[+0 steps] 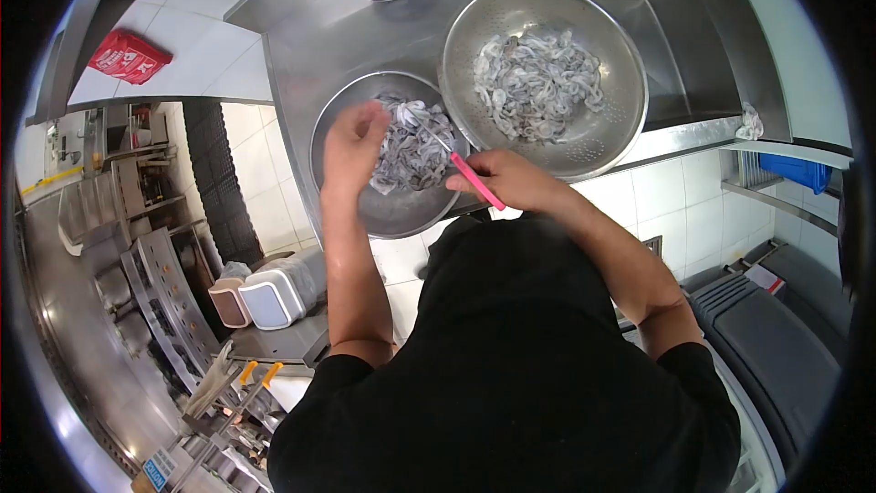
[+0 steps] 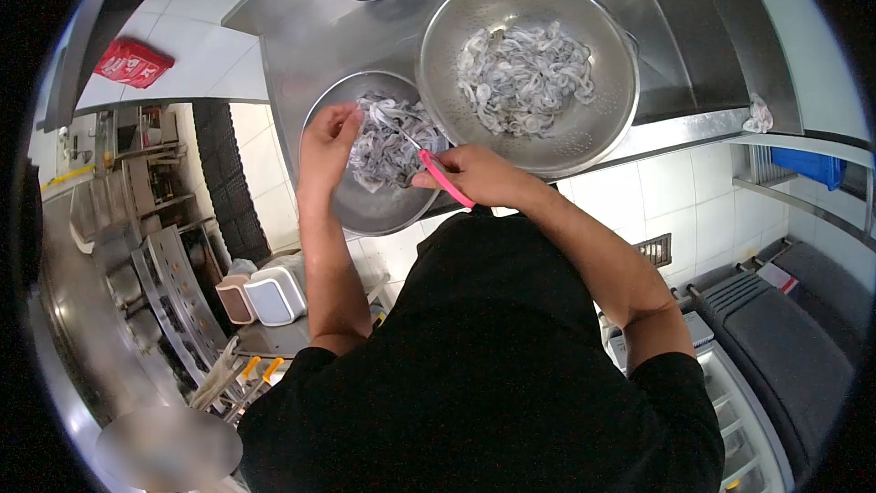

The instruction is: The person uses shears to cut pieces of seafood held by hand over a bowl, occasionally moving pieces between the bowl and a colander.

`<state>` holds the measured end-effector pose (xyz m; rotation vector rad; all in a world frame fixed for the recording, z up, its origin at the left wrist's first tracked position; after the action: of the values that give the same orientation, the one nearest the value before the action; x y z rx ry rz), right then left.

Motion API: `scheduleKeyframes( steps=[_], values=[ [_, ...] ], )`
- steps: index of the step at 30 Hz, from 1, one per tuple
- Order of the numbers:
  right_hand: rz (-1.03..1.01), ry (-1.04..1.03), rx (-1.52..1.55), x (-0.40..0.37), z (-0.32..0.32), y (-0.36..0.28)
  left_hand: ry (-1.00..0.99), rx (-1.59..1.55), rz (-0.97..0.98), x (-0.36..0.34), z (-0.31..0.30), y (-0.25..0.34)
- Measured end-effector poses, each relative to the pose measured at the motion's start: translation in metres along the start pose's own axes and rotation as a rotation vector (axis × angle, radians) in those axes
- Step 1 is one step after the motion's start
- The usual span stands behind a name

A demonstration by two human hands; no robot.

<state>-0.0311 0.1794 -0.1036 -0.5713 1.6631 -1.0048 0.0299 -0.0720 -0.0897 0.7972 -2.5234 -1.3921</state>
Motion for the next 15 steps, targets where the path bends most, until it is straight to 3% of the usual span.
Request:
scheduleKeyframes(
  steps=[1, 4, 10, 15],
  values=[
    [0.008, -0.002, -0.006, 0.000, 0.000, -0.001, 0.001, -0.274, 0.060, -0.001, 0.007, 0.000],
    [0.007, 0.000, -0.044, 0.006, 0.002, 0.003, -0.127, -0.284, 0.003, -0.015, 0.020, 0.021],
    [-0.042, 0.057, -0.041, 0.005, 0.002, -0.001, 0.053, -0.429, -0.095, -0.018, 0.029, 0.009],
    [-0.018, 0.088, -0.178, -0.004, -0.003, -0.018, 0.018, -0.488, -0.123, -0.018, 0.030, 0.004]
  ],
)
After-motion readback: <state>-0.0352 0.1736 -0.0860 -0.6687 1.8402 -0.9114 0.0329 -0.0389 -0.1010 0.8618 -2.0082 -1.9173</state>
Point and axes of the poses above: each hand's wrist, its own x-axis towards the middle knuckle, its own z-axis out of the palm, y = z × x, the point moved 4 cm from there along x, towards the middle knuckle
